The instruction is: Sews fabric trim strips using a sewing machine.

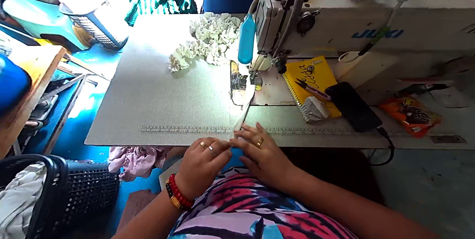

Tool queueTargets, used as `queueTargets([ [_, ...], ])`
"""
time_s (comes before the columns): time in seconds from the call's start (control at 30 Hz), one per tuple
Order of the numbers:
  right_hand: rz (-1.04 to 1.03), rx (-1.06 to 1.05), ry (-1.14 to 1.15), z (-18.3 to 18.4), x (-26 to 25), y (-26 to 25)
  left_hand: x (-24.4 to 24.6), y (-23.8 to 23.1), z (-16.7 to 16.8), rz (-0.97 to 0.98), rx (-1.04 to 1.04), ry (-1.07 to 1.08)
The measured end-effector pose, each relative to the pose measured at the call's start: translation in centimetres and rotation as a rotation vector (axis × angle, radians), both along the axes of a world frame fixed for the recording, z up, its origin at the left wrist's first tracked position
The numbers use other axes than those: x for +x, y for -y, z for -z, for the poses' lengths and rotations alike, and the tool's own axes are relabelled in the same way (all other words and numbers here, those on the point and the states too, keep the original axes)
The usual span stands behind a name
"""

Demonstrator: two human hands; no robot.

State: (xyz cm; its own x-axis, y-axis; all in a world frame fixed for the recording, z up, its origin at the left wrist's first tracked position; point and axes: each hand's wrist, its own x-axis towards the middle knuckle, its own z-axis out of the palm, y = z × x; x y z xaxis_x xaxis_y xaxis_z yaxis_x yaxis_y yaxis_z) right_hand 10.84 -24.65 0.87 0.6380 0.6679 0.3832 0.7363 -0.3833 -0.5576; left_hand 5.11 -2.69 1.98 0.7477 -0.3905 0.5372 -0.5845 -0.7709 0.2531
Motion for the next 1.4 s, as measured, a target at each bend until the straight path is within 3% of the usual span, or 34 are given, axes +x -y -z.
queueTargets([
  [0.17, 0.001, 0.05, 0.137, -0.7, -0.2, -1.3, -1.0, -0.5, 0.4, 0.139, -0.172, 0.014],
  [0.33, -0.044, -0.013, 0.256, -1.6, 1.1, -1.6, -1.5, 0.5, 1.7, 0.015, -0.424, -0.031],
  [0.4, -0.059, 0.019, 0.252, -1.6, 1.1, -1.4, -2.7, 1.2, 1.3, -0.155, -0.697, -0.23],
  [0.5, -0.072, 0.061, 0.248, -1.0, 1.1, -1.1, -3.2, 1.6, -1.5, -0.319, -1.144, -0.842],
  [0.6, -0.097, 0.069, 0.283, -0.4, 0.7, -1.2, -2.5, 2.1, -3.2, -0.4, -1.277, -1.096],
  [0.7, -0.113, 0.082, 0.288, -0.7, 0.4, -1.3, -2.2, 2.3, -2.9, -0.441, -1.313, -0.955],
  [0.83, -0.116, 0.163, 0.142, -1.4, 0.4, -2.0, -3.2, 2.1, -1.6, -0.299, -1.194, -0.645],
  [0.93, -0.138, 0.224, 0.015, -1.9, 0.6, -2.4, -3.6, 2.3, -2.9, -0.231, -1.38, -0.743],
  [1.03, -0.18, 0.233, 0.05, -2.0, 0.6, -2.3, -3.2, 2.4, -3.7, -0.286, -1.554, -0.867],
  [1.13, -0.184, 0.187, 0.133, -1.6, 0.3, -2.1, -2.8, 2.4, -3.7, -0.374, -1.5, -0.857],
  [1.23, -0.176, 0.18, 0.129, -1.4, 0.2, -1.9, -3.2, 2.3, -3.0, -0.347, -1.31, -0.776],
  [1.4, -0.236, 0.207, 0.036, -2.2, 0.8, -2.4, -4.2, 2.1, -1.5, -0.27, -0.765, -0.313],
])
